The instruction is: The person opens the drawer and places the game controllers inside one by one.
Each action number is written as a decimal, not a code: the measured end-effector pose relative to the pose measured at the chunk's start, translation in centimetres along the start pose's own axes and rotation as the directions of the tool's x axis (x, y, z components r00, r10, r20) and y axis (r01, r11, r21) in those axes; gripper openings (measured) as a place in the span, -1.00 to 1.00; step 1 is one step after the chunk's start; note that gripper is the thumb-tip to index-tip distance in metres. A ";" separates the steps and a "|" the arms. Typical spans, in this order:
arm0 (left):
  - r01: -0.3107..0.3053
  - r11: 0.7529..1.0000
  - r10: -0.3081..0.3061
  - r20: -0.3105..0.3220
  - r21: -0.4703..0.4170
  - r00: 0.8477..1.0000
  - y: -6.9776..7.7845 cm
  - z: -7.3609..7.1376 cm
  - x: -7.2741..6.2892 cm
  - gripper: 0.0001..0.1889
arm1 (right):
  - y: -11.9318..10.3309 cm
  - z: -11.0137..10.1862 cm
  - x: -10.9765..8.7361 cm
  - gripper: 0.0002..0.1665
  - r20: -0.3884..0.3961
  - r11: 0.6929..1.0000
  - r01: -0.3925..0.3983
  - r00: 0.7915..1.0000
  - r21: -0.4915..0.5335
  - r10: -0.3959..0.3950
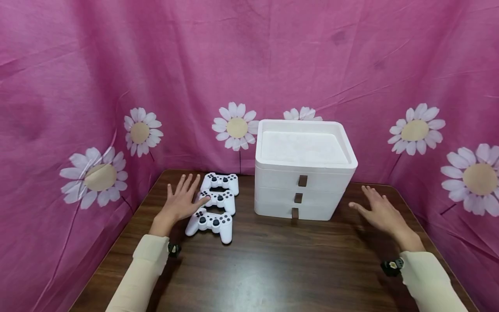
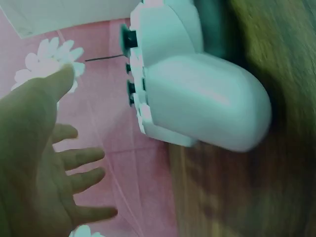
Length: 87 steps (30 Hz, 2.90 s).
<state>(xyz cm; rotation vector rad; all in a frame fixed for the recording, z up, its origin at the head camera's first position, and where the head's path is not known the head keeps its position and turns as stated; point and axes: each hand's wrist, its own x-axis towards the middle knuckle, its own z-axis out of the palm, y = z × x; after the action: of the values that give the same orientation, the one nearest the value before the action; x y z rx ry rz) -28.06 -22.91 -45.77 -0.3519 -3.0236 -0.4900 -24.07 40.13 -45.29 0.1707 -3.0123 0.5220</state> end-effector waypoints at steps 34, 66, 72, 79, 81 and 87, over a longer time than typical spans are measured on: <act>-0.392 0.752 0.198 -0.386 -0.530 0.901 17.8 -2.4 0.8 -0.82 | -8.8 -9.1 4.3 0.10 -0.056 0.914 0.098 0.995 0.394 -0.083; -0.032 0.336 0.102 0.003 -0.941 0.995 28.7 2.5 2.4 -0.76 | -8.4 -9.1 4.8 0.15 -0.014 0.922 0.062 0.998 0.383 -0.061; -0.022 0.237 0.056 -0.009 -0.971 0.998 29.4 2.8 1.9 -0.78 | -8.4 -9.0 4.6 0.13 -0.022 0.923 0.070 0.998 0.378 -0.066; -0.035 0.151 0.017 -0.032 -0.988 0.999 30.0 3.3 1.8 -0.73 | -8.3 -8.8 4.5 0.12 -0.034 0.923 0.080 0.997 0.377 -0.072; -0.013 0.159 0.015 -0.010 -0.987 1.000 30.1 3.5 1.9 -0.73 | -8.3 -8.8 4.5 0.11 -0.036 0.921 0.083 0.997 0.382 -0.075; 0.052 0.141 0.085 0.065 -0.989 0.994 30.3 3.7 2.8 -0.68 | -8.3 -8.6 4.4 0.09 -0.047 0.916 0.096 0.995 0.389 -0.084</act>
<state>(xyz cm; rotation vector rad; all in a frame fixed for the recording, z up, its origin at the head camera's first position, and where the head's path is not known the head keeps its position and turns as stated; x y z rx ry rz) -23.81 6.80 -39.76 -0.4175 -2.1358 -2.5426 -26.88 34.85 -34.04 0.3199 -2.8167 1.1021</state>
